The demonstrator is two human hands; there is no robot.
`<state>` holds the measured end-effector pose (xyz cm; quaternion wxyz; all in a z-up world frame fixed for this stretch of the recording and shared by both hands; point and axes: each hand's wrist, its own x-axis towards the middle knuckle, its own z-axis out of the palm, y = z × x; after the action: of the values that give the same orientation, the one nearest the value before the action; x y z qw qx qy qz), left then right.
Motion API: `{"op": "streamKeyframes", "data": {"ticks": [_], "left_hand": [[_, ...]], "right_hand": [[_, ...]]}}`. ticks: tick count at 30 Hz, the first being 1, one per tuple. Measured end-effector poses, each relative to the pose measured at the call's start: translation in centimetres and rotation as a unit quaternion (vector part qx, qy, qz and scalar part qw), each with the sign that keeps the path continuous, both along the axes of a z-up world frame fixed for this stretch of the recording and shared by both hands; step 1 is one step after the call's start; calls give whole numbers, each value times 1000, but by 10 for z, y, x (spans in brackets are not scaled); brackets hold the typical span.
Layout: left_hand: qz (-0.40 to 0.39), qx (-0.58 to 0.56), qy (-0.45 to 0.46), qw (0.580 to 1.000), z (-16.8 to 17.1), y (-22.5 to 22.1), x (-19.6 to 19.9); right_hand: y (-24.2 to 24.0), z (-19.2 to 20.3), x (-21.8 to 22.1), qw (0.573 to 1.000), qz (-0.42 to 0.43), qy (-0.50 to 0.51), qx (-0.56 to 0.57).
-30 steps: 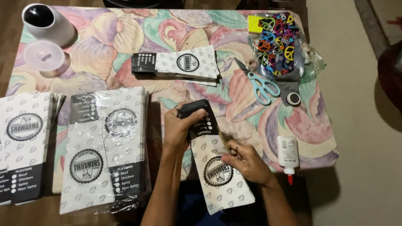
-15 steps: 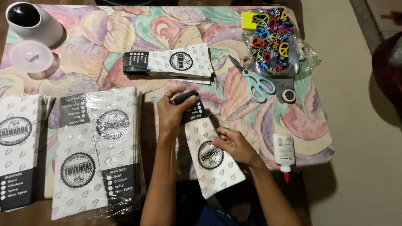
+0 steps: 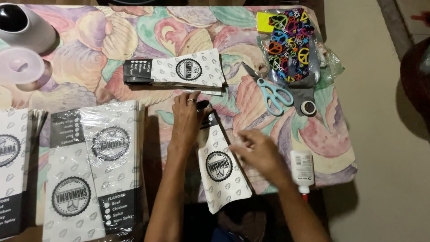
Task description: The person organizes and stacks paper food wraps, inserts some into clear plastic sleeves, and then stacks the filled sleeves together on a table.
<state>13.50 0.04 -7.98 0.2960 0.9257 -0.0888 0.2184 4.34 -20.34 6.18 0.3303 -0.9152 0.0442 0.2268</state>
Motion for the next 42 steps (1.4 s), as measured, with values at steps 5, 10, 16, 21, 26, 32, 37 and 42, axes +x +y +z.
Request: {"op": "streamKeyframes", "data": {"ticks": [5, 10, 16, 21, 26, 32, 37, 42], "left_hand": [[-39, 19, -122, 992, 63, -9, -4], [-124, 23, -144, 982, 71, -76, 41], [-217, 100, -108, 965, 5, -212, 116], [-228, 95, -125, 961, -3, -253, 128], [-203, 141, -26, 969, -1, -270, 131], [-180, 156, 40, 970, -12, -291, 137], [-192, 125, -7, 973, -29, -283, 137], [-196, 111, -34, 974, -22, -276, 127]], "right_hand": [[-123, -67, 74, 897, -113, -425, -34], [-195, -92, 150, 924, -123, -295, -209], [-211, -131, 191, 952, -67, -275, -120], [-234, -126, 183, 921, -2, -387, 36], [-282, -167, 190, 873, -286, -384, -93], [-294, -188, 213, 857, -160, -455, -181], [-277, -174, 203, 852, -202, -461, -141], [-260, -158, 197, 826, -179, -517, -135]]}}
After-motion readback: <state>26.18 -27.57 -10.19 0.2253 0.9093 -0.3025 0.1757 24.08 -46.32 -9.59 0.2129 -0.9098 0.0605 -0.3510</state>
